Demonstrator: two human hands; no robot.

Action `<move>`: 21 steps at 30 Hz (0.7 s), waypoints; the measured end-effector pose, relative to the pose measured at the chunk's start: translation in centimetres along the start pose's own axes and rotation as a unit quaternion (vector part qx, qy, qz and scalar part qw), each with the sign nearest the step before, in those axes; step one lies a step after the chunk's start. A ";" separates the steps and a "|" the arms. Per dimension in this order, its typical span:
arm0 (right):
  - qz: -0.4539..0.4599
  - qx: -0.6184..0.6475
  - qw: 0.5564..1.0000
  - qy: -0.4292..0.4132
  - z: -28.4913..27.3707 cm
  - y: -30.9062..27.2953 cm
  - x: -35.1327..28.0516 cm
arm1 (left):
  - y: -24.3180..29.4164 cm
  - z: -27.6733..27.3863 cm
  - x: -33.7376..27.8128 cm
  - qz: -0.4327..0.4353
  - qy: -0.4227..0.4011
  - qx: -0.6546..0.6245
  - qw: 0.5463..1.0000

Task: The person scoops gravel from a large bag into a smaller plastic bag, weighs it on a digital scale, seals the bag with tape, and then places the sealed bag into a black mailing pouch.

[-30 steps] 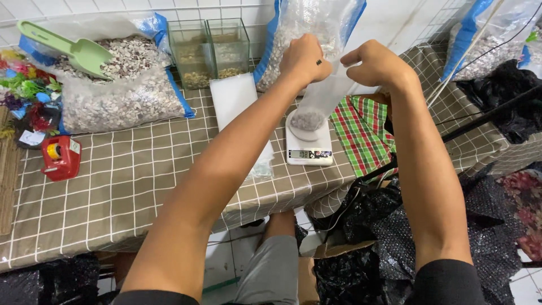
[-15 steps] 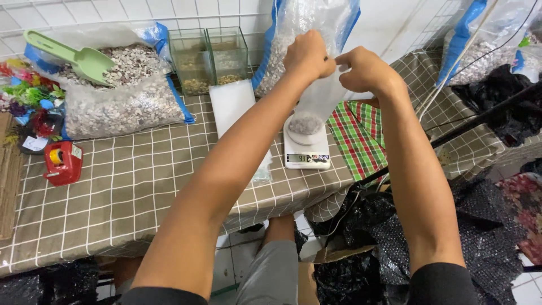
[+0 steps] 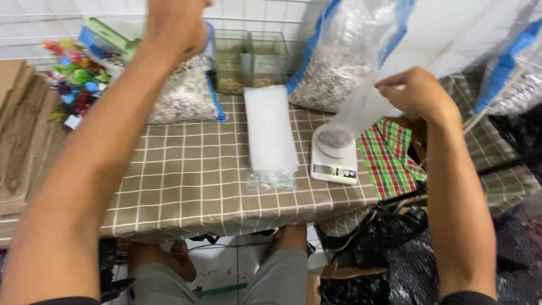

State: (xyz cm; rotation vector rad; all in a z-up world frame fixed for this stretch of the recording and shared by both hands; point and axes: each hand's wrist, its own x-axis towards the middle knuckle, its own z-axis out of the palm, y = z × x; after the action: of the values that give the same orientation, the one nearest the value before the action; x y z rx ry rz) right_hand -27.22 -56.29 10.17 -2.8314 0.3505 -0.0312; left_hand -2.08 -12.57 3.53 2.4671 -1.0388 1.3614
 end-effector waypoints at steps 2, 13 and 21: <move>0.047 0.001 0.999 -0.023 -0.8 -1.6 -1.2 | -5.8 -1.2 -5.4 0.039 -0.054 0.263 0.962; 0.095 -0.116 0.988 -0.022 1.0 1.6 2.4 | -11.3 -2.8 -13.7 -0.058 -0.362 0.363 0.857; 0.124 -0.090 0.988 -0.023 1.1 2.8 2.7 | -11.1 -3.2 -14.5 -0.193 -0.376 0.300 0.855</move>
State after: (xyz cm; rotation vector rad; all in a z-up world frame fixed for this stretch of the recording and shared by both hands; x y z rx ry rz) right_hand -25.23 -59.18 8.25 -2.9354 0.7254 0.1222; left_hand -2.44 4.38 -3.86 3.5480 -0.1016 0.6262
